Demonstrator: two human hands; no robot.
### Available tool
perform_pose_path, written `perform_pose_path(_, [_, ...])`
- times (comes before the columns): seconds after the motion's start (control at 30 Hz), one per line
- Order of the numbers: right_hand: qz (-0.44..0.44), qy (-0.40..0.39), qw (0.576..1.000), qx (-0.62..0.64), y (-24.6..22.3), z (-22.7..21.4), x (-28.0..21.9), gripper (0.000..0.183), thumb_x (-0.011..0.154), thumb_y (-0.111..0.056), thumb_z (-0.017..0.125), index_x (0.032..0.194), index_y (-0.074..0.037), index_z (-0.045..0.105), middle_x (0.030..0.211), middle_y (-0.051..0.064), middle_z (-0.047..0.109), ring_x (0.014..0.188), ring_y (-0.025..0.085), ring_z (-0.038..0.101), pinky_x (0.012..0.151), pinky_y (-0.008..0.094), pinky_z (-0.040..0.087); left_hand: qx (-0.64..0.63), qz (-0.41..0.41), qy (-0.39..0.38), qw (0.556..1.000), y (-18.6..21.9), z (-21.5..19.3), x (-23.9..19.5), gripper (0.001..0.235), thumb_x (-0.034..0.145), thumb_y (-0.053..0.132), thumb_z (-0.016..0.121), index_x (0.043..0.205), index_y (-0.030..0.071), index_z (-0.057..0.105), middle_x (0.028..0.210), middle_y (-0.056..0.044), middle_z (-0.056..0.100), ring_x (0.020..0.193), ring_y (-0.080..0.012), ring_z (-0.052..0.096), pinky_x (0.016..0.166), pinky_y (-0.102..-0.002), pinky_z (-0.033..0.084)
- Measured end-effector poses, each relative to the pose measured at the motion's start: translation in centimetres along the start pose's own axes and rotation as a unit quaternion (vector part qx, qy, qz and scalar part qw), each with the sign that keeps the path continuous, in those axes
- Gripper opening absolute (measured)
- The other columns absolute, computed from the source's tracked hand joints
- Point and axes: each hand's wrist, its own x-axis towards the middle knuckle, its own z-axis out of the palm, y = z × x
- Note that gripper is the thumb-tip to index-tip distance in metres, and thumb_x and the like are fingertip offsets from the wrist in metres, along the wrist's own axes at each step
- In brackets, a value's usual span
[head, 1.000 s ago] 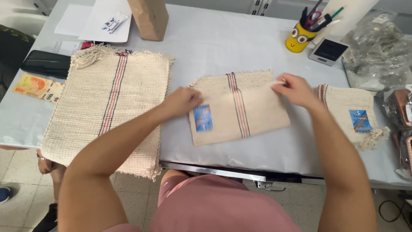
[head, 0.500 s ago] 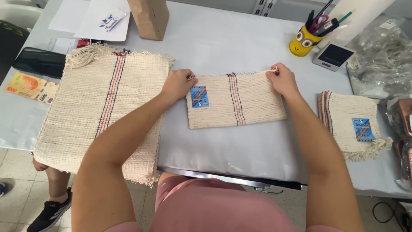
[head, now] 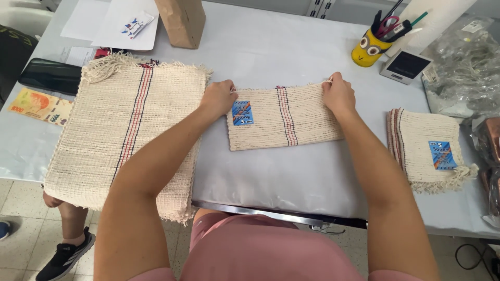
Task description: Folding and stacking small woven rugs on a white counter
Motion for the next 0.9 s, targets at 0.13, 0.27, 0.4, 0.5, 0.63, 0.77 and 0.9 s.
perform_pose_path(0.13, [0.009,0.003,1.000,0.012,3.2,2.1,3.1,0.028,0.103,-0.035,0.059,0.120,-0.013,0.065,0.116,0.020,0.072,0.111,0.047,0.067,0.093,0.058,0.055,-0.022,-0.015,-0.017,1.000,0.6,-1.1,-0.5,0.033,0.090,0.034,0.072,0.115,0.012,0.074,0.106,-0.019,0.075,0.110,-0.0417,0.070,0.092,-0.050,0.060])
perform_pose_path(0.27, [0.007,-0.006,0.999,0.038,4.7,2.1,3.2,0.032,0.098,-0.036,0.063,0.124,-0.017,0.064,0.115,0.014,0.073,0.113,0.042,0.067,0.094,0.055,0.055,-0.042,-0.019,-0.021,0.999,0.4,-0.8,-0.4,0.031,0.091,0.032,0.069,0.113,0.011,0.075,0.104,-0.019,0.075,0.108,-0.0423,0.071,0.090,-0.051,0.060])
perform_pose_path(0.4, [-0.005,0.000,0.999,0.054,3.1,0.6,0.8,0.049,0.095,-0.031,0.066,0.139,-0.016,0.049,0.120,0.016,0.071,0.117,0.040,0.065,0.098,0.055,0.053,0.000,-0.013,-0.005,1.000,1.3,-1.4,-1.2,0.030,0.089,0.028,0.073,0.116,0.014,0.074,0.104,-0.018,0.075,0.107,-0.0410,0.071,0.088,-0.050,0.061])
perform_pose_path(0.5, [-0.130,0.081,0.985,-0.084,-1.5,-2.9,-5.0,0.046,0.101,-0.026,0.064,0.139,0.000,0.057,0.133,0.030,0.058,0.120,0.053,0.059,0.094,0.060,0.055,0.261,0.067,0.057,0.961,7.1,-6.1,-5.9,0.042,0.092,0.015,0.070,0.132,0.011,0.061,0.123,-0.018,0.065,0.108,-0.0335,0.070,0.082,-0.042,0.064])
perform_pose_path(0.63, [-0.252,0.051,0.960,-0.112,-2.6,1.2,-10.0,0.040,0.104,-0.029,0.058,0.134,-0.003,0.064,0.132,0.030,0.061,0.115,0.054,0.061,0.092,0.062,0.055,0.210,0.279,0.254,0.902,9.0,0.6,-7.2,0.029,0.090,0.011,0.071,0.118,0.004,0.071,0.100,-0.019,0.070,0.080,-0.0337,0.072,0.062,-0.049,0.061])
perform_pose_path(0.77, [-0.357,-0.047,0.922,-0.139,-1.8,3.4,-12.5,0.063,0.105,-0.042,0.044,0.156,-0.005,0.037,0.163,0.023,0.033,0.148,0.050,0.028,0.119,0.060,0.026,0.114,0.327,-0.033,0.938,11.6,1.6,-9.2,0.057,0.107,0.030,0.044,0.157,0.003,0.039,0.163,-0.018,0.040,0.153,-0.0344,0.033,0.123,-0.057,0.025])
perform_pose_path(0.9, [-0.214,-0.175,0.945,-0.176,-1.3,0.5,-14.6,0.086,0.104,-0.069,0.026,0.166,-0.010,0.015,0.172,0.021,0.012,0.158,0.042,0.008,0.127,0.056,0.011,0.133,0.301,-0.035,0.944,10.6,1.6,-10.3,0.092,0.098,0.073,0.039,0.159,0.005,0.032,0.165,-0.021,0.032,0.155,-0.0373,0.025,0.124,-0.057,0.021])
